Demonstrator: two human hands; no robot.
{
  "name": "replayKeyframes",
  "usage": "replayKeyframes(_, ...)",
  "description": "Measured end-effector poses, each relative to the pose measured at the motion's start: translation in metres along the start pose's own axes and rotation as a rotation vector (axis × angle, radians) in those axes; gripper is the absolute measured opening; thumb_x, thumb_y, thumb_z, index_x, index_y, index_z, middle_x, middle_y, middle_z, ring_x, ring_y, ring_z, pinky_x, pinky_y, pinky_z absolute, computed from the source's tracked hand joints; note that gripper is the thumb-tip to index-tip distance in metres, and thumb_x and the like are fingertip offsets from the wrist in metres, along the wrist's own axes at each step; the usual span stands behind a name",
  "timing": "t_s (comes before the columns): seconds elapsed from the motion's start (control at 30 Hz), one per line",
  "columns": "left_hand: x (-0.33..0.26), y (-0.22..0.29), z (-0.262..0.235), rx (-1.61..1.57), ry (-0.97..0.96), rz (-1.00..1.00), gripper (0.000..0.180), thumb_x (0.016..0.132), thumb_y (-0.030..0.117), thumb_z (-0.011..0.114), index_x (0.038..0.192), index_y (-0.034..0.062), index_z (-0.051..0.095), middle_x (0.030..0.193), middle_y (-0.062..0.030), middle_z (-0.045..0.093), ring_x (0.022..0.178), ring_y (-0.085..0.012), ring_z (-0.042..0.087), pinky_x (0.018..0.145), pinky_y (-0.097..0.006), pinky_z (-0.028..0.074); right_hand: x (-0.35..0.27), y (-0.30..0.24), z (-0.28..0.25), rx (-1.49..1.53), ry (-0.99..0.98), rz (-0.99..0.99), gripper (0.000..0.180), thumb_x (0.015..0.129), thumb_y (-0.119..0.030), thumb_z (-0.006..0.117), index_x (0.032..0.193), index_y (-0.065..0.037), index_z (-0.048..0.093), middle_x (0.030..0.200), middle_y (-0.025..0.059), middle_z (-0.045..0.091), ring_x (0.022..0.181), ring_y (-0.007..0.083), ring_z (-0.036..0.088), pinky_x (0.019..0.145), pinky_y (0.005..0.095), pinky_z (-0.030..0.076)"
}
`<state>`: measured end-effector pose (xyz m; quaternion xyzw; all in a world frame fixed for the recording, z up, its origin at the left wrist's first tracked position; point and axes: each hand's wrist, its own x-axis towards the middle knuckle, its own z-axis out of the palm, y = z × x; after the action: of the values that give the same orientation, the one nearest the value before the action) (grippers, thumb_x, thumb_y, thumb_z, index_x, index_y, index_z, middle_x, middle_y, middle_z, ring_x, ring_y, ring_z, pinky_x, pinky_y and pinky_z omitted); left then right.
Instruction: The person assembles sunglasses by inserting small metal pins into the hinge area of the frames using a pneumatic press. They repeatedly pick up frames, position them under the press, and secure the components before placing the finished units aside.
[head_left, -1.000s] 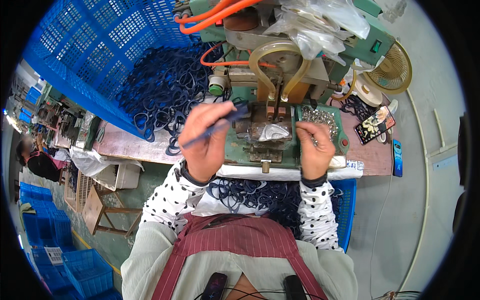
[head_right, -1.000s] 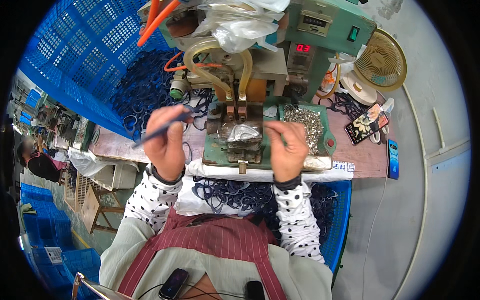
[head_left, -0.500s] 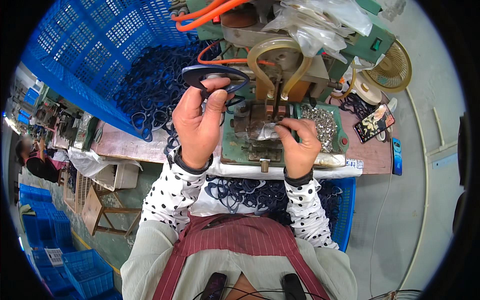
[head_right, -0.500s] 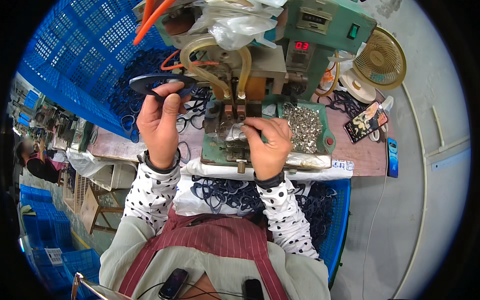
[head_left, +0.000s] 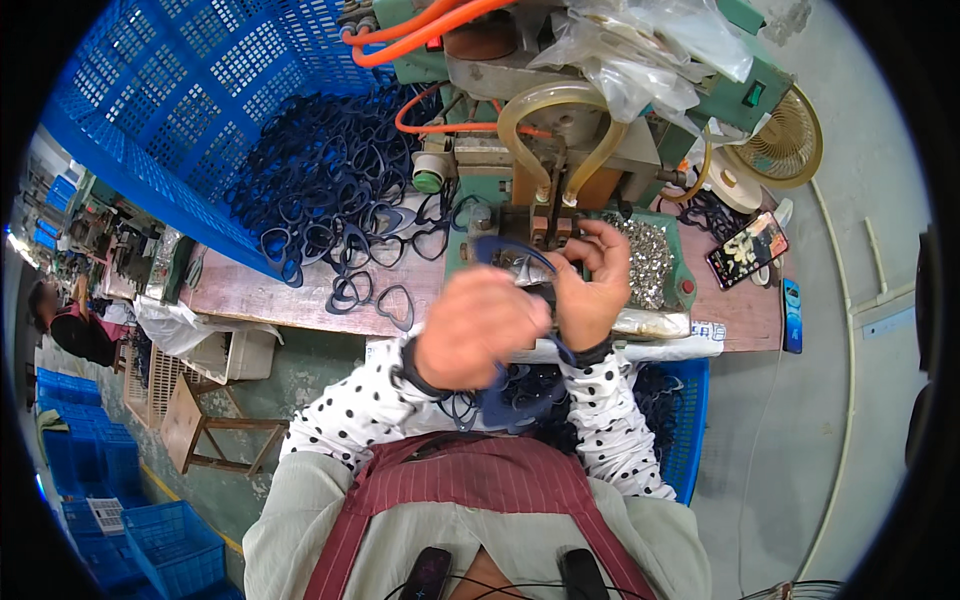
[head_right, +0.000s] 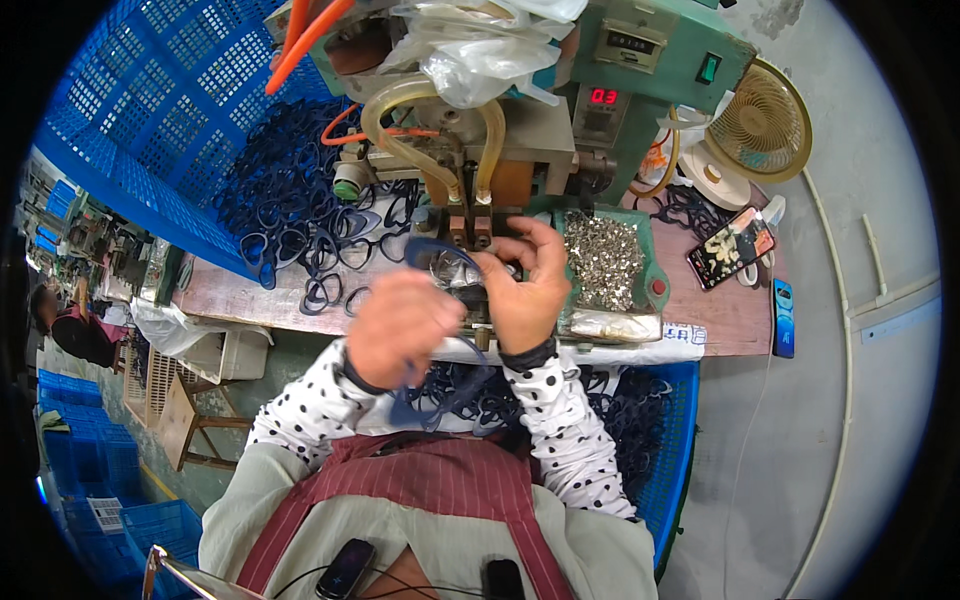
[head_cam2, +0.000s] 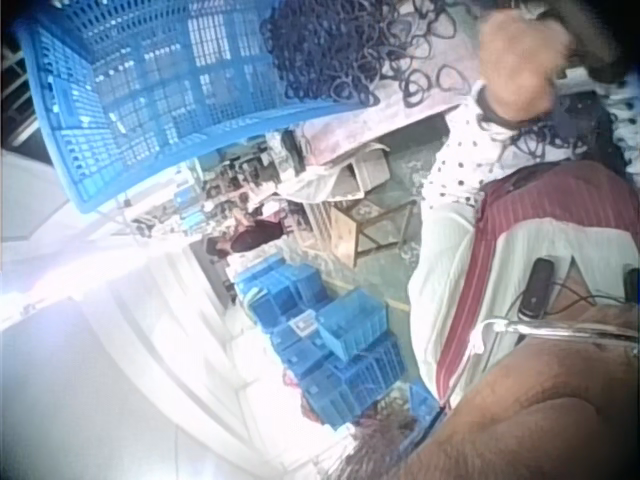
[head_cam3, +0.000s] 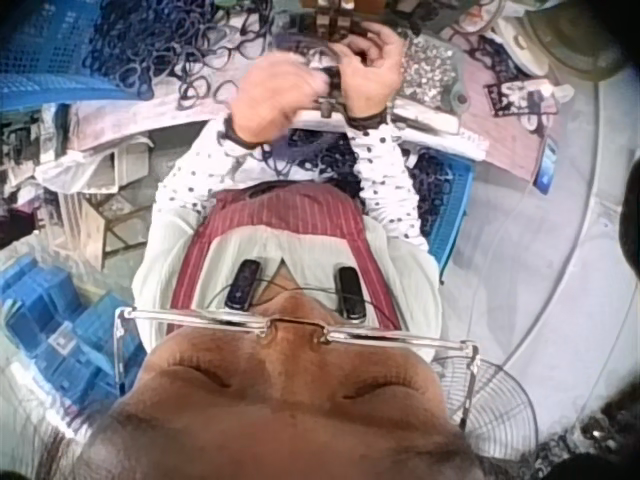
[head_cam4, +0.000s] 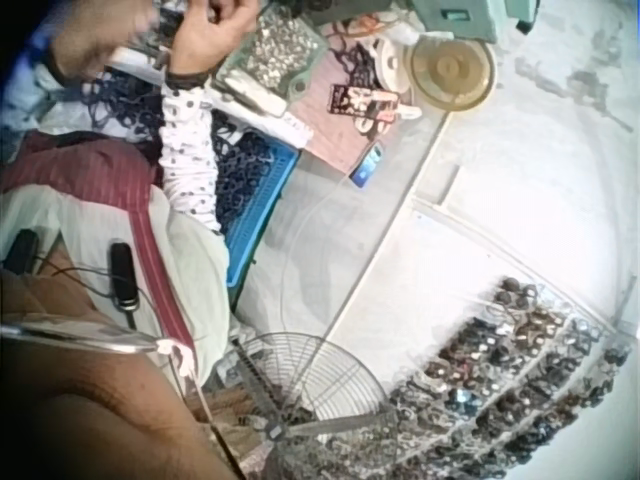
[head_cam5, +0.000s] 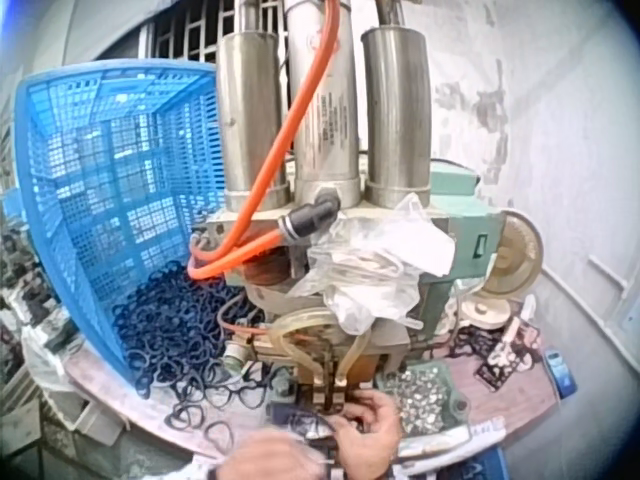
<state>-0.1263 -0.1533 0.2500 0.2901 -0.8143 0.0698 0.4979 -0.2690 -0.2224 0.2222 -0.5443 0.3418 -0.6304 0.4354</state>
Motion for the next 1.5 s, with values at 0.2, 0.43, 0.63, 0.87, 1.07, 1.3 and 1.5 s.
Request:
replayKeyframes(0.2,-0.009,-0.002,0.034,-0.113,-0.132,0.132,0.029,0.081,0.005,0.068,0.109,-0.0009,0.067,0.111,-0.0164,0.068,0.098,-0.0268,0.068,0.092,-0.043,0.053,0.036,0.035,-0.085,-0.702,0.187,-0.268,0.034,0.077,-0.003,0.074,0.108,-0.003,0.062,0.095,0.0102,0.071,0.083,0.0185,0.067,0.074,0.0312,0.052)
replayKeyframes(0.43,-0.010,-0.003,0.034,-0.088,-0.098,0.091,0.031,0.080,0.008,0.070,0.110,-0.0020,0.066,0.113,-0.0173,0.067,0.097,-0.0266,0.067,0.092,-0.042,0.053,0.031,0.034,-0.167,-0.993,-0.060,0.199,0.027,0.083,-0.015,0.071,0.105,-0.001,0.065,0.092,0.0172,0.069,0.078,0.0287,0.067,0.071,0.0358,0.052)
replayKeyframes(0.63,-0.011,-0.003,0.036,-0.147,-0.076,0.087,0.034,0.083,0.007,0.068,0.115,-0.0014,0.064,0.117,-0.0159,0.066,0.099,-0.0263,0.066,0.092,-0.042,0.052,0.026,0.080,-0.169,-1.300,-0.170,-0.099,0.019,0.083,-0.015,0.068,0.097,-0.002,0.065,0.092,0.0179,0.066,0.086,0.0387,0.061,0.077,0.0453,0.048)
replayKeyframes(0.87,-0.032,-0.004,0.016,0.216,-0.026,0.027,0.037,0.079,0.015,0.069,0.115,0.0076,0.063,0.117,-0.0103,0.065,0.105,-0.0243,0.061,0.104,-0.046,0.039,0.029,0.085,-0.160,-0.953,0.004,-0.177,0.012,0.084,-0.013,0.069,0.092,-0.005,0.072,0.089,0.0121,0.068,0.084,0.0280,0.063,0.079,0.0359,0.049)
replayKeyframes(1.07,-0.145,-0.102,-0.032,0.975,0.217,-0.669,0.039,0.080,0.024,0.071,0.112,0.0041,0.062,0.122,-0.0193,0.058,0.116,-0.0377,0.051,0.096,-0.050,0.038,0.019,0.085,-0.159,-0.876,0.169,-0.108,0.014,0.086,-0.014,0.068,0.092,-0.002,0.069,0.085,0.0131,0.069,0.078,0.0286,0.065,0.073,0.0366,0.051)
replayKeyframes(1.3,-0.233,-0.179,-0.074,1.243,0.037,-0.910,0.031,0.086,0.033,0.063,0.103,0.0078,0.067,0.132,-0.0207,0.053,0.109,-0.0447,0.054,0.092,-0.052,0.044,0.022,0.081,-0.141,-0.946,0.183,-0.167,0.010,0.088,-0.010,0.060,0.097,-0.006,0.060,0.083,0.0160,0.065,0.081,0.0364,0.062,0.071,0.0460,0.048)
replayKeyframes(1.5,-0.184,-0.147,-0.044,0.832,-0.319,-0.513,0.019,0.083,0.009,0.059,0.100,-0.0008,0.062,0.141,-0.0205,0.047,0.129,-0.0408,0.041,0.104,-0.048,0.037,0.019,0.079,-0.146,-0.920,0.233,-0.178,0.010,0.088,-0.010,0.062,0.098,-0.007,0.064,0.085,0.0147,0.067,0.080,0.0334,0.065,0.069,0.0411,0.050)
